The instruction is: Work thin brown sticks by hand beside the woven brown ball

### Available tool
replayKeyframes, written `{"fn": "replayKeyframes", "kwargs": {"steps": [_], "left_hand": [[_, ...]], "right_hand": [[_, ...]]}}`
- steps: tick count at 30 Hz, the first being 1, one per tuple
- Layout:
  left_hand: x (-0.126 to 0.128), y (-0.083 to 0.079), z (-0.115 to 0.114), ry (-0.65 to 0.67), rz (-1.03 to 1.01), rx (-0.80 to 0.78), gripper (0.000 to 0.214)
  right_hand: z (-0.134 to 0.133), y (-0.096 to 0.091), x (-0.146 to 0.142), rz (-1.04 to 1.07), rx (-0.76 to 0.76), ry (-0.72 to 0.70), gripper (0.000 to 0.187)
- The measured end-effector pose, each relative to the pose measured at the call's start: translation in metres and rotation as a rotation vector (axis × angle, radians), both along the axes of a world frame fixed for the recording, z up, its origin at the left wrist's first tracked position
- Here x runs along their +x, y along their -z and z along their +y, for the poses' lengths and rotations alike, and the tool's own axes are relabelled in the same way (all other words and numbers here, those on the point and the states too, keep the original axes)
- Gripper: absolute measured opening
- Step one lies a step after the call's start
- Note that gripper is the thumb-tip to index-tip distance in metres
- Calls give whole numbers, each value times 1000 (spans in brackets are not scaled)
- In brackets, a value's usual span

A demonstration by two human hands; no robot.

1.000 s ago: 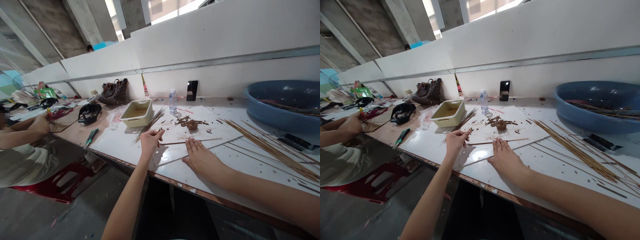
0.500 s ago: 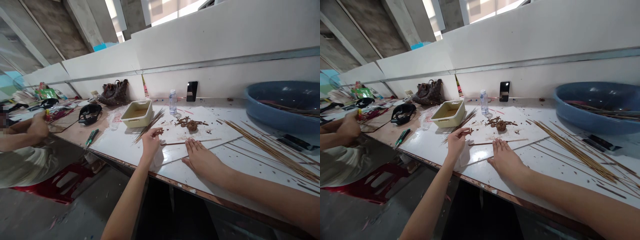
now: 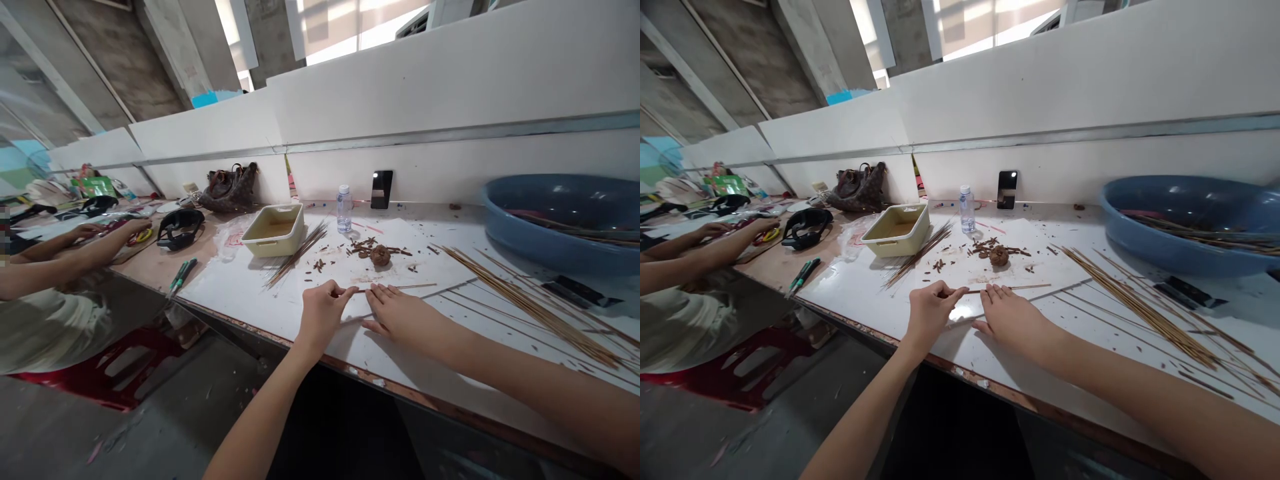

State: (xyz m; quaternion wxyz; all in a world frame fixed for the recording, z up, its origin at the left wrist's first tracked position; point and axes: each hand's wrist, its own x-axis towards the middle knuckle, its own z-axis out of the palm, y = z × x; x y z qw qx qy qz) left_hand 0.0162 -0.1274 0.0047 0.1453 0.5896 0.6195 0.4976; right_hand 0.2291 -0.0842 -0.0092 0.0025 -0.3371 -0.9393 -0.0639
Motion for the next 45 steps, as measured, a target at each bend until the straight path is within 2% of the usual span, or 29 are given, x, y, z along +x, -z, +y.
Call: {"fn": "replayKeyframes", "kwargs": {"steps": [2,7,11,15,19,21,24,25,27,30,32,37,42,45], "left_hand": [[-2,-4,-2,-54,0,21,46],[-7,-9,-6,46,-61,73,25],[-8,-4,-4,84,-124,83,20],[-10,3,-1,97,-188,143,26],[-14,2,-1,37,-217,55,20],[-16,-2,-2,-39,-124,1,26],[-16,-9,-6,-125,170,-48,54],[-15,-11,-7,-114,290,-49,56],[-9,-11,-9,-35,514,-29,47],[2,-5,-10,94,714,-11,45],[7,0,-9,167,773,-85,53],[12,11,-17,285,885,-323,62],[18,21,-50,256,966,-330,64],[20,24,-46,226,973,-331,66]], "right_hand": [[0,0,0,10,-22,10,75],[0,0,-1,-8,-38,21,76],[-2,-2,-4,-8,-61,48,78],[-4,-7,-7,-64,-91,55,80],[-4,-8,-6,-64,-109,66,81],[-4,-6,-5,-48,-125,62,83],[-2,-1,-4,8,-121,49,83],[-2,-1,-4,30,-105,44,82],[0,-2,-5,79,-44,35,77],[7,-9,-9,181,59,48,69],[13,-13,-10,243,46,48,72],[16,0,-9,244,-191,5,89],[-12,17,-4,153,-250,2,109],[-12,16,-6,144,-271,29,111]]}}
